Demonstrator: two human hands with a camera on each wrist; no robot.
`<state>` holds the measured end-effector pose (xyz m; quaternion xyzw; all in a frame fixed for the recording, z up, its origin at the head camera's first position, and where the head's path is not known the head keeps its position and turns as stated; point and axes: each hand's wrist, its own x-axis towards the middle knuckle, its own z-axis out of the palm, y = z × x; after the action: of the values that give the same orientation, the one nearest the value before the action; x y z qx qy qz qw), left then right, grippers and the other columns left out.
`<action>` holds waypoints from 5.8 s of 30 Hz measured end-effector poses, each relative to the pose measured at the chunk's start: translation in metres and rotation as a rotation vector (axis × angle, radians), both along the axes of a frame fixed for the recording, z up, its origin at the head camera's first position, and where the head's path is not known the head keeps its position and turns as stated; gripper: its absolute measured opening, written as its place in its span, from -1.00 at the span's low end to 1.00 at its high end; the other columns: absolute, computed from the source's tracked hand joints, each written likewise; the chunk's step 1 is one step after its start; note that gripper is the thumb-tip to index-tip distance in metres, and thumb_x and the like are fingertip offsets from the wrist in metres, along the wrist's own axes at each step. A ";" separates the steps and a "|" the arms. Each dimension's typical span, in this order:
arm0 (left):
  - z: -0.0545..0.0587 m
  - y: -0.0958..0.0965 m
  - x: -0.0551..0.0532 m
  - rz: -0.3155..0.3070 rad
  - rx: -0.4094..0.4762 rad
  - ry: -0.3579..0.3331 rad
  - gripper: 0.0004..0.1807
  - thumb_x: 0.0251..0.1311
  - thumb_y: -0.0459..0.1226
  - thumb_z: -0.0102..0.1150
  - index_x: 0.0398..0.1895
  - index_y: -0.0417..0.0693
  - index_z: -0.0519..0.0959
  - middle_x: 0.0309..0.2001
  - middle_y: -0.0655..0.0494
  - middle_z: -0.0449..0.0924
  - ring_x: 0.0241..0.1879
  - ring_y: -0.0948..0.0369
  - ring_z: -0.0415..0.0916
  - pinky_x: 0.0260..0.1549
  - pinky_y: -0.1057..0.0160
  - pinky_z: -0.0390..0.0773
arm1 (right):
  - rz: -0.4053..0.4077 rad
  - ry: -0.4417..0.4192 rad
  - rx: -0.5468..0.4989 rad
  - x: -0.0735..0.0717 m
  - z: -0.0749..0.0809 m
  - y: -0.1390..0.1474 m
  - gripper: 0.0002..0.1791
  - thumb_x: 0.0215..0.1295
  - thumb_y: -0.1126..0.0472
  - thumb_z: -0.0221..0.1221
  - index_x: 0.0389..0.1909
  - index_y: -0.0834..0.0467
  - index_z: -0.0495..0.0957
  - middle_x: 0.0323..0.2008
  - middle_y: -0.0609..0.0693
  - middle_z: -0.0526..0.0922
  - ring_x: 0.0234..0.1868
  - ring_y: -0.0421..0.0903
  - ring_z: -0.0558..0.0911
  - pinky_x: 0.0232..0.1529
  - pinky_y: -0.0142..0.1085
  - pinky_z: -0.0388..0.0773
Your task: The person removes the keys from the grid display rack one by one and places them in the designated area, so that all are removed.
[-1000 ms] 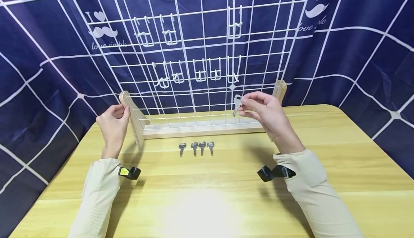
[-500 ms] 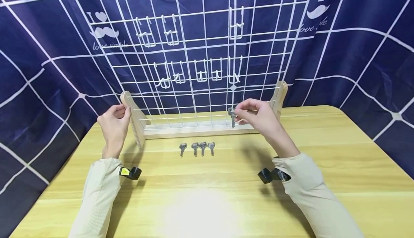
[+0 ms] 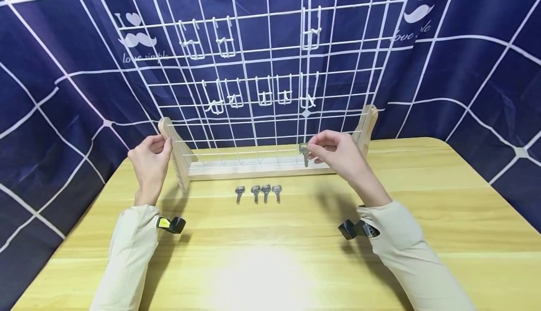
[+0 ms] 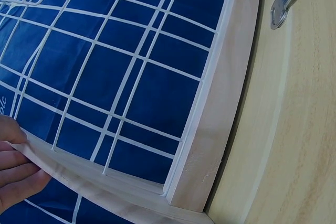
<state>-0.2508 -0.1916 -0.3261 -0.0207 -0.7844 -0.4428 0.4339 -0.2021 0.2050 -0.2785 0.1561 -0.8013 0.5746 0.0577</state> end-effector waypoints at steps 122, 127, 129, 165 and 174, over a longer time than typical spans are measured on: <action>-0.001 0.001 0.001 0.011 -0.016 -0.004 -0.80 0.13 -0.43 0.22 -0.28 -0.50 0.63 -0.36 -0.31 0.68 -0.38 -0.08 0.70 -0.42 0.74 0.37 | -0.025 -0.195 0.538 -0.044 -0.086 -0.045 -0.87 -0.06 0.40 0.39 -0.47 0.22 0.63 -0.57 -0.04 0.65 -0.56 -0.16 0.58 -0.36 -0.30 0.53; -0.001 0.001 0.001 0.013 -0.015 -0.003 -0.80 0.14 -0.42 0.22 -0.29 -0.50 0.63 -0.37 -0.31 0.68 -0.38 -0.07 0.70 -0.41 0.75 0.38 | -0.028 -0.196 0.556 -0.042 -0.086 -0.044 -0.86 -0.08 0.37 0.41 -0.47 0.20 0.63 -0.55 -0.05 0.66 -0.52 -0.16 0.57 -0.31 -0.27 0.51; -0.002 0.001 0.001 0.013 -0.014 -0.005 -0.80 0.14 -0.42 0.22 -0.29 -0.50 0.63 -0.37 -0.31 0.68 -0.37 -0.07 0.70 -0.41 0.75 0.37 | -0.028 -0.197 0.554 -0.042 -0.085 -0.044 -0.85 -0.08 0.37 0.41 -0.47 0.21 0.63 -0.55 -0.05 0.66 -0.52 -0.16 0.57 -0.33 -0.28 0.51; 0.001 0.002 0.001 0.010 -0.002 -0.025 -0.80 0.15 -0.42 0.21 -0.27 -0.49 0.63 -0.36 -0.31 0.68 -0.37 -0.07 0.70 -0.42 0.71 0.40 | -0.047 -0.427 0.425 -0.040 -0.084 -0.052 -0.89 0.11 0.47 0.28 -0.33 0.37 0.57 -0.46 0.16 0.63 -0.62 -0.14 0.66 -0.46 -0.32 0.65; -0.001 0.004 0.000 0.000 -0.006 -0.021 -0.79 0.16 -0.41 0.21 -0.27 -0.49 0.63 -0.36 -0.31 0.68 -0.37 -0.06 0.70 -0.42 0.74 0.37 | -0.043 -0.469 0.376 -0.038 -0.085 -0.048 -0.87 0.12 0.47 0.27 -0.30 0.40 0.56 -0.47 0.18 0.63 -0.61 -0.16 0.65 -0.45 -0.32 0.66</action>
<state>-0.2508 -0.1876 -0.3271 -0.0172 -0.7904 -0.4403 0.4256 -0.2396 0.1566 -0.3635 0.0099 -0.8883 0.4350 -0.1469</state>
